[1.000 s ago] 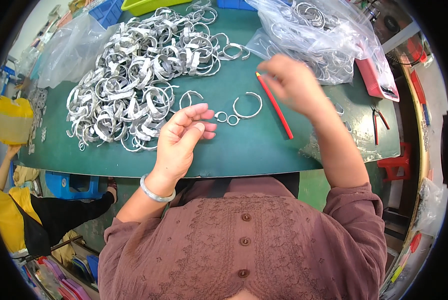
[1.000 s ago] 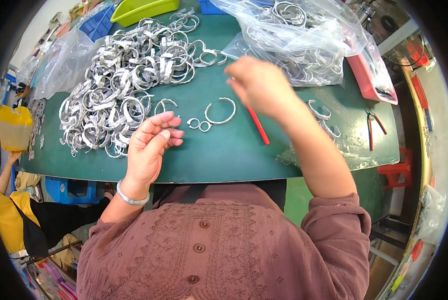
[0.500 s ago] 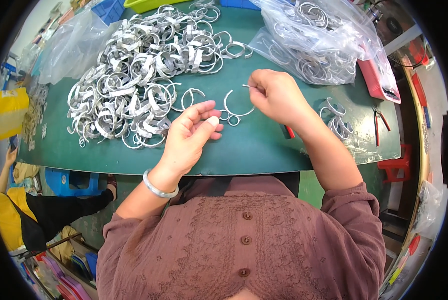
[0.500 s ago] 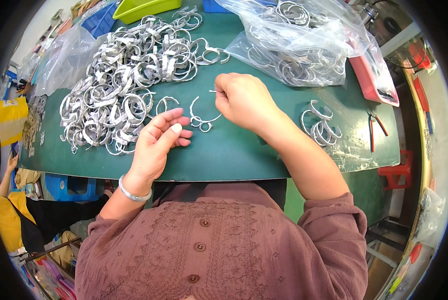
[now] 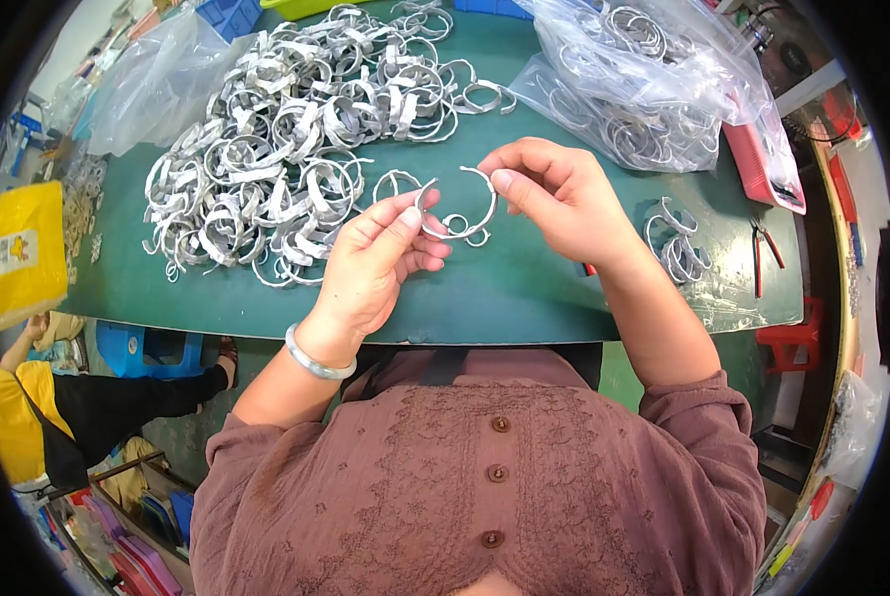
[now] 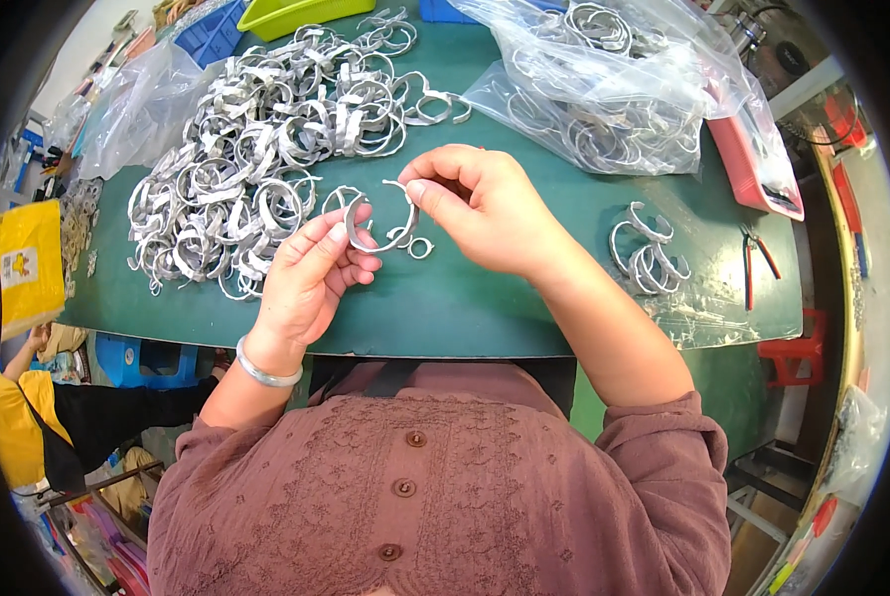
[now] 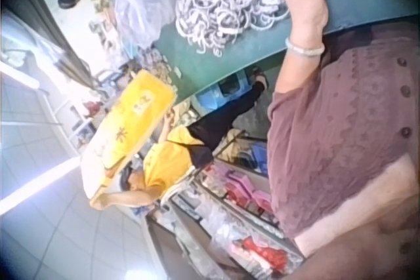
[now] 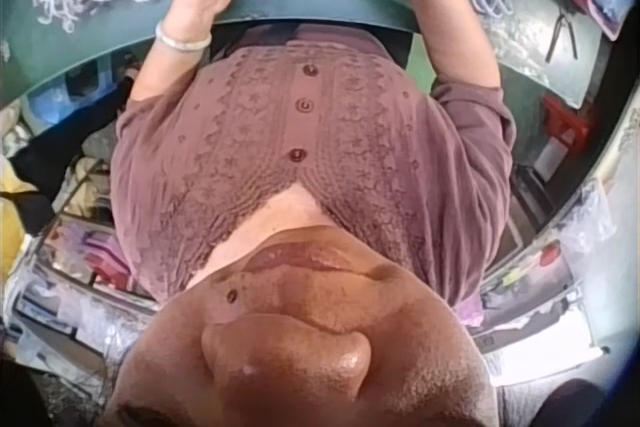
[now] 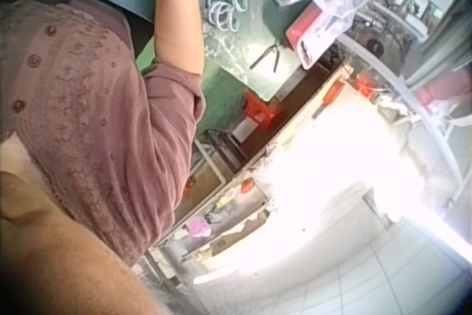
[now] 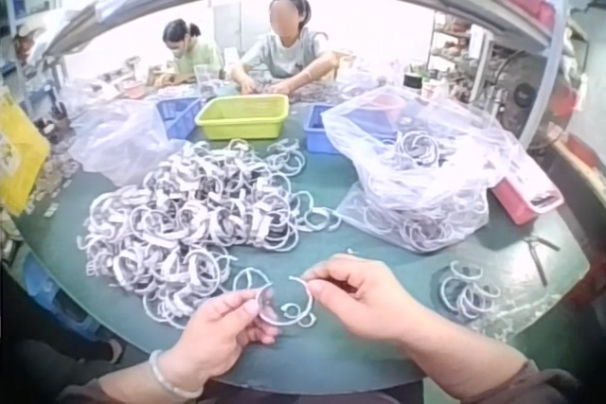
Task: The person assembles metal bracelets by picking up individual components from a large pile on a workbench and fitting them together by hand. Using a red marker, the person applies marks to specific spots on the assembled bracelets and places them into a plastic bag.
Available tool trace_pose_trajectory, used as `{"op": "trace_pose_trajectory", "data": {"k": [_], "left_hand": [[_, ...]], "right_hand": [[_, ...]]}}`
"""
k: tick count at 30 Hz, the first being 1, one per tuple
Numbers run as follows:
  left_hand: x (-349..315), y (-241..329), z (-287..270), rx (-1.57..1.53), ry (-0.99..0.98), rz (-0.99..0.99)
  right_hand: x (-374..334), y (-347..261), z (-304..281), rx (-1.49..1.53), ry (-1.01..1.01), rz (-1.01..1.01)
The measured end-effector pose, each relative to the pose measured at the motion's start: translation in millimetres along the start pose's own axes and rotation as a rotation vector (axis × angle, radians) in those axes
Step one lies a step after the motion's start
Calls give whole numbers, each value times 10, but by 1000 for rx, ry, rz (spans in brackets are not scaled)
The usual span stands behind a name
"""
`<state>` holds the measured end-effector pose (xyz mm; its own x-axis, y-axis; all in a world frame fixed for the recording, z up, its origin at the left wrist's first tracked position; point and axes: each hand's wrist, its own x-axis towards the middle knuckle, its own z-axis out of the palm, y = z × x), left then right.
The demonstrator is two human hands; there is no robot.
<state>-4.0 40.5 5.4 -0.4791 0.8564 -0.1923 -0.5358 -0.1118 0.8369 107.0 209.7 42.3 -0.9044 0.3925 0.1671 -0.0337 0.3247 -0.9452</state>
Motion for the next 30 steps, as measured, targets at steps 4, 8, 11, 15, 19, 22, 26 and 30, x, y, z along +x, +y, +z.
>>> {"op": "trace_pose_trajectory", "data": {"k": [4, 8, 11, 15, 19, 22, 26, 30], "left_hand": [[35, -26, -34, -72, -59, 13], [30, -45, -54, -94, -89, 54], [20, -36, -8, -111, -53, 82], [11, -38, 7, -96, -30, 145], [-21, -45, 15, 107, 11, 311], [-15, -55, -2, 414, 18, 558], [-35, -38, 16, 717, 6, 794], [-72, -21, 69, 840, 45, 852]], "right_hand": [[-34, -39, 1, 82, -18, -137], [-60, -100, 0, -21, -70, -317], [-66, -111, 5, -59, -86, -384], [-66, -92, -16, -94, -82, -406], [-82, -44, -47, -78, -60, -330], [-88, 86, -45, 40, -27, -277], [-107, 145, -35, 201, -38, -61], [-85, 219, -22, 320, -55, -24]]}}
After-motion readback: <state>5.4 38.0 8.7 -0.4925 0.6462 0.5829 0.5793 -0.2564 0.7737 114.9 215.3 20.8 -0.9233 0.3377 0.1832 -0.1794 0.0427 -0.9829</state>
